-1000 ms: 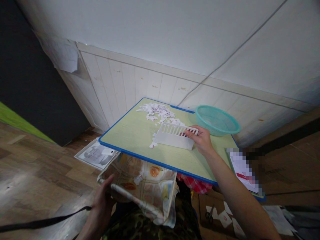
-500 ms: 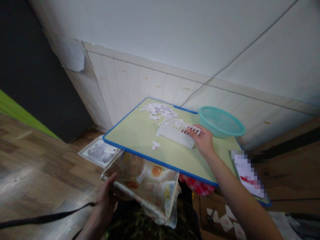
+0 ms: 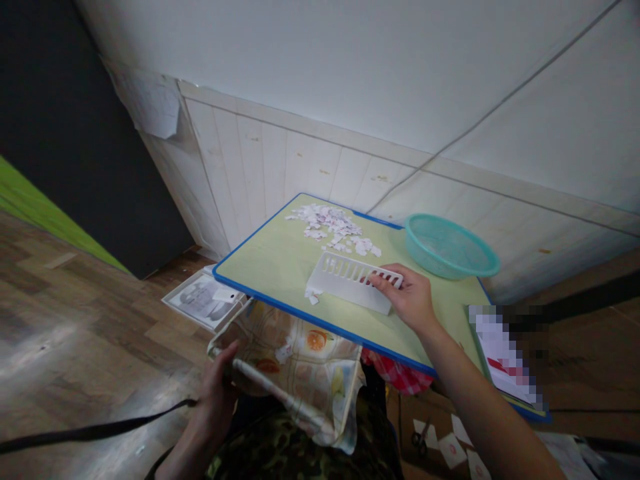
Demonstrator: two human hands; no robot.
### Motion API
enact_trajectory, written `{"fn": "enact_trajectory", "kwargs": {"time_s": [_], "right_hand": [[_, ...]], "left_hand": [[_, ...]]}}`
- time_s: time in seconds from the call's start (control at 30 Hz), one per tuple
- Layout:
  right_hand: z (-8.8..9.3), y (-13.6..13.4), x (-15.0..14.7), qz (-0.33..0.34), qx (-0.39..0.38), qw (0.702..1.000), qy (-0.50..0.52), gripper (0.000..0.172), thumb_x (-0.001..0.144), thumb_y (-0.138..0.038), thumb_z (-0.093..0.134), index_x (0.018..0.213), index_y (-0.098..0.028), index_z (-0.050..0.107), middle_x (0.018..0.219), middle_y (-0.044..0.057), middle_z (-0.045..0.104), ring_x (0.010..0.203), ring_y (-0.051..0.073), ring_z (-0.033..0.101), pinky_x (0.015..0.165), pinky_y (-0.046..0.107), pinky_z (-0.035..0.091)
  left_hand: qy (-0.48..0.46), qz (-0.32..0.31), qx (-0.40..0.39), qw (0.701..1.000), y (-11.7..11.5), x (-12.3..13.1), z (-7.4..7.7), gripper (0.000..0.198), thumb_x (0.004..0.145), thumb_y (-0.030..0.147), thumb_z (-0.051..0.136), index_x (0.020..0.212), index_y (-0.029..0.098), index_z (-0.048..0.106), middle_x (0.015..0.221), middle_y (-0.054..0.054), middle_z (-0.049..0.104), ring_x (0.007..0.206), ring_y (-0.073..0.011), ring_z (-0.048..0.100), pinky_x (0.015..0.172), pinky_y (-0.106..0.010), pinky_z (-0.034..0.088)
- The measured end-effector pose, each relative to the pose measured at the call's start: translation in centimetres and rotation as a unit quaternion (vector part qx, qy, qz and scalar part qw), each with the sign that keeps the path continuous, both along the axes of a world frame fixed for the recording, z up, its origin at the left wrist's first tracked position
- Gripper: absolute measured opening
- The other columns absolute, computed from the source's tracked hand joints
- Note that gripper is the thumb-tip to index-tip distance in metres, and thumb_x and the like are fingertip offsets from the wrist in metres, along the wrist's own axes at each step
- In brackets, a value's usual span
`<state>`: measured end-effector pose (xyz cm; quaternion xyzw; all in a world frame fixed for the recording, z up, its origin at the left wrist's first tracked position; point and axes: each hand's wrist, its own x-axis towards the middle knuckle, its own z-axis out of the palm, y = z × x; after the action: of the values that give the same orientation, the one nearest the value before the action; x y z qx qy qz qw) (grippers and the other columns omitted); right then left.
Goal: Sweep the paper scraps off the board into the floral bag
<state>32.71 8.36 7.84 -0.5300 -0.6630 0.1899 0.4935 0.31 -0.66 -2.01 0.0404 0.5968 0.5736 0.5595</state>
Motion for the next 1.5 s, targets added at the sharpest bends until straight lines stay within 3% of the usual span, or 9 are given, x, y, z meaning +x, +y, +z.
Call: {"fn": "enact_trajectory", "kwargs": {"time_s": [0.17,0.33,0.5,0.7,0.93,1.07,1.23,1.33,1.5], "right_hand": [[-0.2,-2.3,-0.2,-0.031,0.019,0.999,-0.001,0.025,0.084,-0.049,0.082,0.086,-0.024,0.083,0.076,0.003,0.079,0.062,0.018,0.067,0.056,0.028,0.05],[-0.2,-3.9,-0.1,-0.078,0.034,0.996,-0.009,0.026,0.083,-0.05,0.083,0.085,-0.024,0.083,0.076,0.004,0.08,0.058,0.019,0.067,0.052,0.028,0.05],[-0.4,-5.3,-0.6,-0.066,0.028,0.997,-0.028,0.024,0.085,-0.049,0.08,0.082,-0.026,0.083,0.073,0.003,0.08,0.054,0.018,0.066,0.048,0.028,0.05],[0.5,-6.5,-2.4,-0.031,0.028,0.999,-0.032,0.017,0.086,-0.045,0.078,0.081,-0.029,0.084,0.072,0.002,0.081,0.053,0.018,0.069,0.047,0.027,0.052],[0.8,-7.4,-3.5,-0.02,0.03,0.999,-0.027,0.017,0.086,-0.045,0.078,0.079,-0.03,0.084,0.07,0.002,0.08,0.05,0.018,0.067,0.045,0.027,0.052],[0.3,-5.7,-1.9,-0.069,0.063,0.995,-0.032,0.017,0.085,-0.045,0.08,0.083,-0.028,0.084,0.074,0.002,0.081,0.055,0.018,0.068,0.05,0.028,0.053],[-0.5,-0.6,0.6,-0.137,0.085,0.986,-0.035,0.03,0.088,-0.052,0.077,0.092,-0.023,0.082,0.082,0.004,0.08,0.065,0.019,0.067,0.06,0.031,0.051],[-1.2,1.0,1.2,-0.131,0.074,0.987,-0.05,0.033,0.088,-0.054,0.075,0.092,-0.022,0.082,0.081,0.004,0.079,0.066,0.019,0.066,0.062,0.031,0.05],[-1.6,1.3,0.7,-0.109,0.07,0.99,-0.051,0.032,0.089,-0.053,0.074,0.095,-0.023,0.081,0.085,0.004,0.08,0.07,0.02,0.067,0.064,0.031,0.05]], "left_hand": [[0.011,-0.012,-0.008,1.0,0.1,-0.1,-0.1,0.022,0.084,0.026,0.067,0.102,0.016,0.075,0.095,-0.009,0.078,0.079,-0.0271,0.072,0.059,-0.035,0.058],[0.006,-0.013,0.007,1.0,-0.1,0.0,0.4,0.02,0.084,0.023,0.067,0.101,0.016,0.075,0.094,-0.008,0.079,0.08,-0.0291,0.075,0.063,-0.038,0.061],[0.002,-0.016,0.001,1.0,-0.1,0.1,0.7,0.015,0.084,0.023,0.066,0.095,0.016,0.074,0.086,-0.007,0.079,0.075,-0.0285,0.075,0.063,-0.039,0.062],[0.002,-0.031,0.002,1.0,0.1,-0.1,0.4,0.027,0.085,0.025,0.066,0.108,0.014,0.075,0.097,-0.01,0.08,0.081,-0.0301,0.076,0.065,-0.041,0.063],[0.013,0.01,-0.003,1.0,0.1,-0.2,0.0,0.025,0.078,0.026,0.071,0.101,0.016,0.074,0.089,-0.007,0.077,0.077,-0.026,0.072,0.057,-0.032,0.057],[0.01,-0.003,-0.012,1.0,0.1,0.1,0.8,0.023,0.082,0.025,0.068,0.102,0.015,0.074,0.088,-0.008,0.077,0.077,-0.0272,0.072,0.058,-0.036,0.059],[-0.002,-0.017,-0.011,1.0,0.2,0.5,1.8,0.016,0.085,0.023,0.064,0.094,0.016,0.075,0.086,-0.008,0.077,0.084,-0.0297,0.074,0.066,-0.039,0.061],[-0.006,-0.004,-0.023,1.0,0.3,0.4,1.6,0.017,0.086,0.022,0.063,0.096,0.015,0.075,0.089,-0.008,0.077,0.084,-0.0281,0.073,0.063,-0.037,0.06],[-0.001,0.013,-0.03,0.999,0.5,-0.1,0.5,0.018,0.083,0.022,0.068,0.099,0.017,0.074,0.091,-0.006,0.076,0.085,-0.026,0.071,0.06,-0.032,0.057]]}}
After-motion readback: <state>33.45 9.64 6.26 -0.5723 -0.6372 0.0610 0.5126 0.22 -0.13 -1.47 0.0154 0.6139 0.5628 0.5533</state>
